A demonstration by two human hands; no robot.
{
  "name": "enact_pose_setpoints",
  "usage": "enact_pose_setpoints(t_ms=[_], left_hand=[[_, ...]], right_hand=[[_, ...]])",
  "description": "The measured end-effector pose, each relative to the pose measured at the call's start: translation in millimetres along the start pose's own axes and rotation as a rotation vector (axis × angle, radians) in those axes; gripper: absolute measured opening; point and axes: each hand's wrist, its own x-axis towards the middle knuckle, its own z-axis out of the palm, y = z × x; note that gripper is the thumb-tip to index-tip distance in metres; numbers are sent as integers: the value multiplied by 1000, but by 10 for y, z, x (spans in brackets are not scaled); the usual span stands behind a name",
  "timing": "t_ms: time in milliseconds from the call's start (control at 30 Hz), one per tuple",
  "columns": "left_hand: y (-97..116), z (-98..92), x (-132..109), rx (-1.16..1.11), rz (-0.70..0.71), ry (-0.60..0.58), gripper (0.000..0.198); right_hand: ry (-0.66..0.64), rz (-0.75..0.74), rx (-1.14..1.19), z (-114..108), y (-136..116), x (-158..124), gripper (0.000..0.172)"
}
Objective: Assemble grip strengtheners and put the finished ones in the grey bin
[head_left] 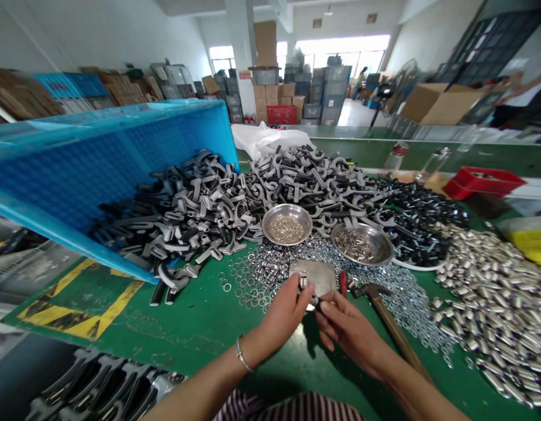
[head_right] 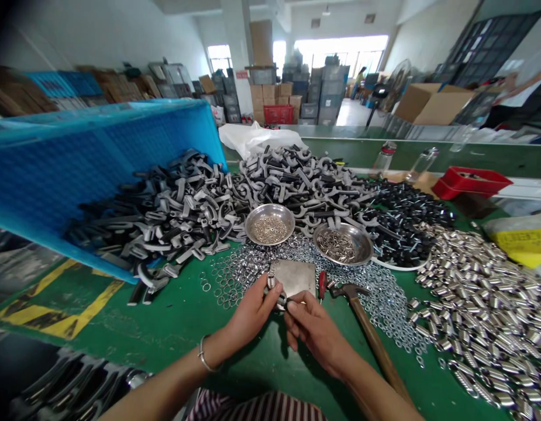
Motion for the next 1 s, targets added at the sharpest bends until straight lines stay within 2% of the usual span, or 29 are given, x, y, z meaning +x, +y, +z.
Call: enact_pose_setpoints(t_ms=[33,100,167,233,300,400,467,500,600,633,733,767,833,933,1000], left_hand=[[-17,-12,7,-10,-8,6,24],[-22,-44,13,-87,-67,11,25],[6,-80,10,-188,-158,-29,26],[44,-107,6,-228,-204,-79,25],[64,-114,1,-162,-163,-58,22],[40,-101,-5,57,-2,11,19],[4,-99,-8,155,85,-24,19],[-13,-105,-9,173,104,-48,20],[-42,-145,-14,129,108,-102,21],[-47,-161,-18,104,126,-133,21],[-79,-187,-32,69,191,-263,20],[-104,-182,-39,70,180,-288,20],[-173,-150,-53,63,104,-271,23],[-271,-86,-81,17,-17,-149,26],[-286,-67,-103,-22,-44,-101,27]], right_hand=[[12,-9,-52,18,4,1,22],[54,-149,-305,2,5,7,20],[53,-332,-569,-48,-2,27,20],[25,-407,-674,-68,-6,56,24],[39,-319,-553,-21,3,78,31],[0,29,-73,124,26,67,47],[-78,208,158,188,33,35,52],[-93,230,175,199,36,16,50],[-84,180,36,174,70,-41,44],[-118,201,40,161,94,-57,47],[-336,403,187,123,170,-84,68],[-377,444,174,106,184,-84,74],[-320,378,-66,59,184,-73,74],[-1,30,-606,-5,162,-48,59],[73,-62,-708,-10,176,-46,54]])
